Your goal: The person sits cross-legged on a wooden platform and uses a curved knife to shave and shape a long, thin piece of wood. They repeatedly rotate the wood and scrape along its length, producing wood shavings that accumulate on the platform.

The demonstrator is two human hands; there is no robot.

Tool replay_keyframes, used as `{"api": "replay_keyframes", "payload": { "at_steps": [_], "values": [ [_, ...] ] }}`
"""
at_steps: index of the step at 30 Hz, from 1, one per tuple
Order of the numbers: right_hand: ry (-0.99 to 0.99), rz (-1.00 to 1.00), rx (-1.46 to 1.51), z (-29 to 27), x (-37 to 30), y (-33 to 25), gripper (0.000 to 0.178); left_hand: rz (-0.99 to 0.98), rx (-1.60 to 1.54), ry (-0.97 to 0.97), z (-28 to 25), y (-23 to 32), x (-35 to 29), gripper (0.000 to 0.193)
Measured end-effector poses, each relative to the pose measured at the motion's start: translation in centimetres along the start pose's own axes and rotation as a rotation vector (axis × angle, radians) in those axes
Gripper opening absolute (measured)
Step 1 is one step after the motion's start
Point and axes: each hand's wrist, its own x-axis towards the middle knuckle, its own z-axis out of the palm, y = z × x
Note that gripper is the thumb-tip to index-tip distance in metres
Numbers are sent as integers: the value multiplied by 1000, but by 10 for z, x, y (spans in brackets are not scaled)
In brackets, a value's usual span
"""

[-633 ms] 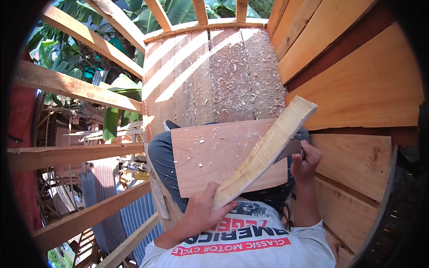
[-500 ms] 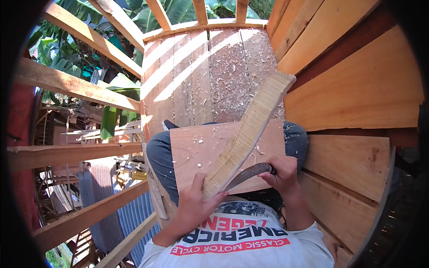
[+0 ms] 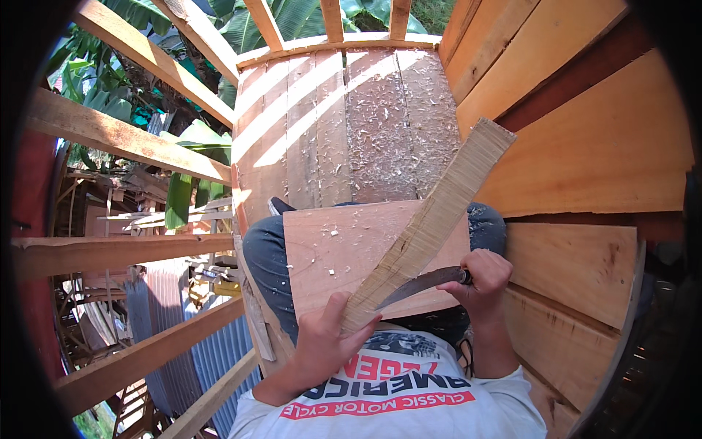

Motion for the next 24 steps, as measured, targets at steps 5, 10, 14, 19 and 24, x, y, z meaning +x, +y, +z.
{"api": "replay_keyframes", "payload": {
  "at_steps": [5, 10, 14, 19, 24],
  "values": [
    [225, 270, 141, 1, 12, 12, 64, 61, 118, -100, -6, 0, -5, 44],
    [312, 488, 176, -30, 13, 48, 63, -212, 41, -193, 0, -8, -14, 46],
    [-67, 202, 155, -3, 3, -1, 60, -153, 22, -12, -3, -17, -4, 48],
    [-110, 184, 177, 17, -5, -22, 65, -54, 64, -45, -2, -2, 5, 48],
    [-77, 131, 27, 12, -4, -9, 66, -42, 74, -59, 2, -3, 4, 47]
  ]
}}
